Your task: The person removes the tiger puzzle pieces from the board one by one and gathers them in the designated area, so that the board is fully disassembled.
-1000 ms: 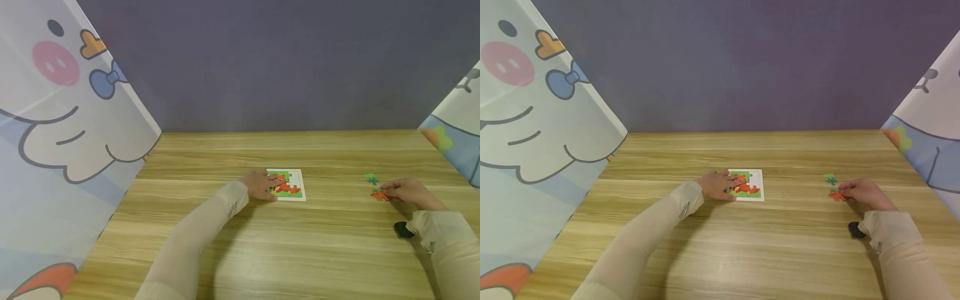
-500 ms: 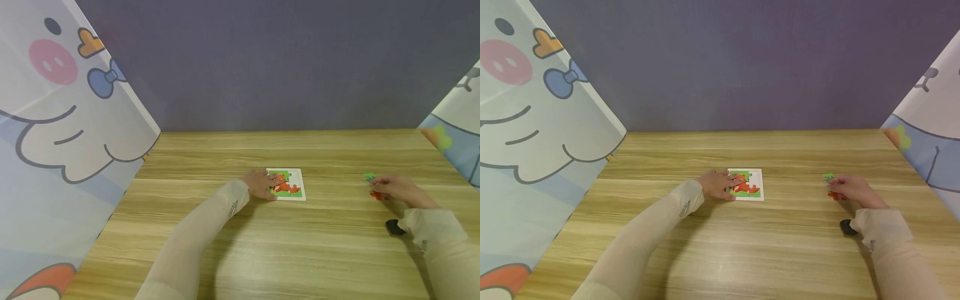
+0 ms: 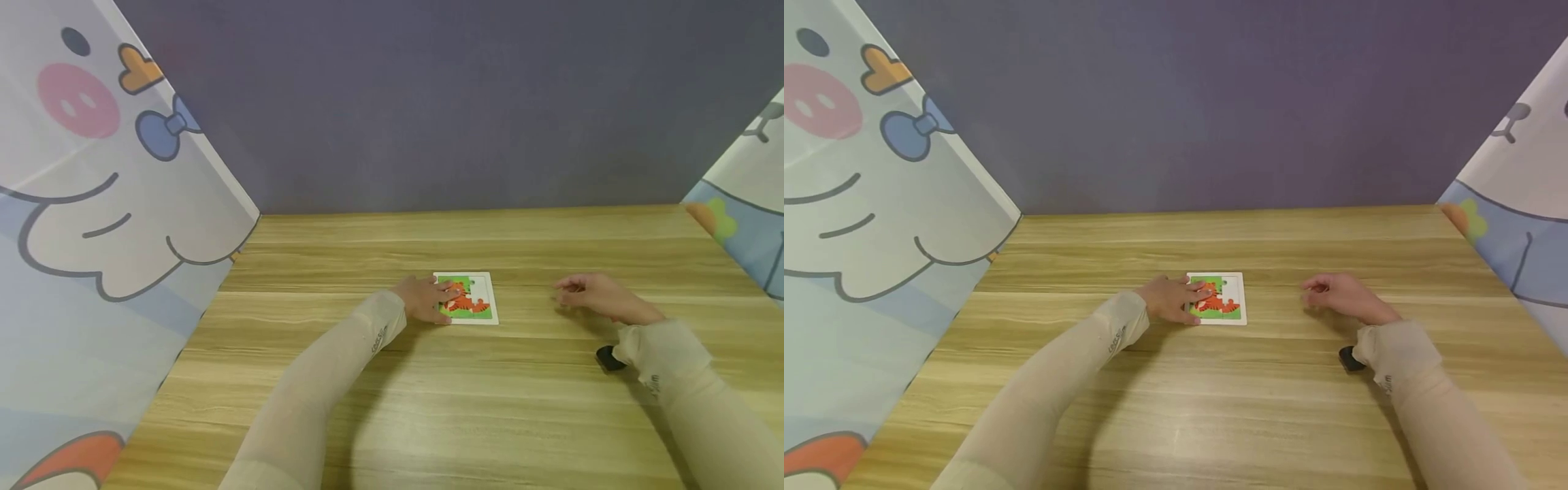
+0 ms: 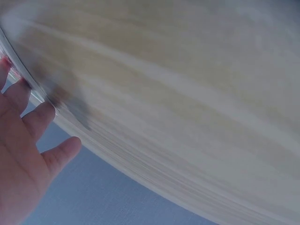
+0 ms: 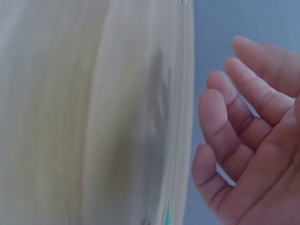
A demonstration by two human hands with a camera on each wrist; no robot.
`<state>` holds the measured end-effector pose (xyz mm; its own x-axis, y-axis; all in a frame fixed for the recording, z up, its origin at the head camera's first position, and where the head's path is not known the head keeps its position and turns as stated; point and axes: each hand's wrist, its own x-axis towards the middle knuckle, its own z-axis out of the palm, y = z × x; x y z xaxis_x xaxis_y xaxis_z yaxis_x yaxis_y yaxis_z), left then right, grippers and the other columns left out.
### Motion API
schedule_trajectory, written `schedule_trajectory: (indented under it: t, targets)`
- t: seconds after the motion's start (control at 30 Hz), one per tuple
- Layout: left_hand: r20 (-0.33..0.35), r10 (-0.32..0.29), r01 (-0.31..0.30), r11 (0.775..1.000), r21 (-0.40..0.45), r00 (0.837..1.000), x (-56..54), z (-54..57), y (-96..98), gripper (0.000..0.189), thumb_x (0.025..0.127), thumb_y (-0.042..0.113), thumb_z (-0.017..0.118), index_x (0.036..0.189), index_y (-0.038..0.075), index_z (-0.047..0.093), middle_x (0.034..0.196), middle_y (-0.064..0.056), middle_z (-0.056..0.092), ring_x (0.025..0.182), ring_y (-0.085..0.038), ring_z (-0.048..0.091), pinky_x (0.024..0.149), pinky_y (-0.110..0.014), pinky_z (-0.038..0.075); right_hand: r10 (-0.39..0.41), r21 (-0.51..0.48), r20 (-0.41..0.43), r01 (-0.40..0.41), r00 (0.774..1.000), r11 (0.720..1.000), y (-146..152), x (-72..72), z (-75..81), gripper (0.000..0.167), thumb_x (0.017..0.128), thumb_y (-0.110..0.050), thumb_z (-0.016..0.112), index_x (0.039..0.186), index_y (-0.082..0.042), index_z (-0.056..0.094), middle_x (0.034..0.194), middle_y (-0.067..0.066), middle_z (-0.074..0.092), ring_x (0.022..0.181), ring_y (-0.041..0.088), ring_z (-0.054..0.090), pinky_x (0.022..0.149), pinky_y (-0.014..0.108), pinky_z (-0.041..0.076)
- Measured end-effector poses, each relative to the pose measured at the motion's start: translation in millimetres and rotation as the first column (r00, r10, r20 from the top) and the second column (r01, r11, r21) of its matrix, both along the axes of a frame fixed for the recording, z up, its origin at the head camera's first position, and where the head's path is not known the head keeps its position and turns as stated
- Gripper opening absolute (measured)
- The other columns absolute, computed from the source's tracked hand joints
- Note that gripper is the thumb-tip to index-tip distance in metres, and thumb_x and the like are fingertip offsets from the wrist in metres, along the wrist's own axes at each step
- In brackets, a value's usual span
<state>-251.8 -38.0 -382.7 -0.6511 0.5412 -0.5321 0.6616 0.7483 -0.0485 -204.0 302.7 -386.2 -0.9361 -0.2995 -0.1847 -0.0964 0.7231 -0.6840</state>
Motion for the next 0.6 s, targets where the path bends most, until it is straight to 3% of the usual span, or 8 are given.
schedule_trajectory:
  t: [0.1,0.37,0.5,0.6]
  targets:
    - [-0.005,-0.003,0.003,1.0,-0.006,1.0,0.1,0.3,0.7,0.072,0.099,0.064,0.042,0.159,0.042,0.009,0.166,0.015,0.004,0.153,-0.016,0.01,0.12,-0.047,0.022,0.034,0.007,-0.013,-0.034,0.999,0.999,-10,-4.1,-1.1,0.043,0.1,-0.018,0.061,0.129,0.013,0.058,0.101,0.006,0.07,0.085,0.009,0.063,0.073,0.025,0.052]
    - [-0.018,-0.006,0.006,1.0,-0.016,1.0,-0.1,-1.0,1.2,0.072,0.098,0.066,0.04,0.159,0.043,0.009,0.165,0.017,0.005,0.153,-0.015,0.01,0.118,-0.043,0.029,0.081,0.03,-0.022,-0.08,0.996,0.996,-36,-10.9,-0.2,0.039,0.097,-0.015,0.063,0.124,0.013,0.061,0.097,0.007,0.071,0.078,0.009,0.059,0.065,0.025,0.049]
    - [-0.017,-0.003,0.002,1.0,-0.02,1.0,-0.3,-0.1,-0.3,0.072,0.098,0.067,0.04,0.159,0.043,0.009,0.165,0.017,0.004,0.153,-0.014,0.01,0.111,-0.039,0.039,0.126,0.062,-0.095,-0.121,0.987,0.991,-51,-13.6,-1.4,0.034,0.094,-0.011,0.066,0.118,0.013,0.065,0.09,0.006,0.07,0.073,0.011,0.053,0.062,0.026,0.045]
    - [-0.014,-0.003,0.003,1.0,-0.021,1.0,-0.6,1.5,-0.4,0.072,0.098,0.067,0.04,0.158,0.043,0.009,0.165,0.017,0.004,0.153,-0.014,0.011,0.103,-0.036,0.045,0.179,0.099,-0.154,-0.165,0.972,0.981,-60,-15.4,-3.3,0.029,0.092,-0.008,0.068,0.113,0.012,0.067,0.089,0.008,0.069,0.075,0.013,0.057,0.064,0.028,0.048]
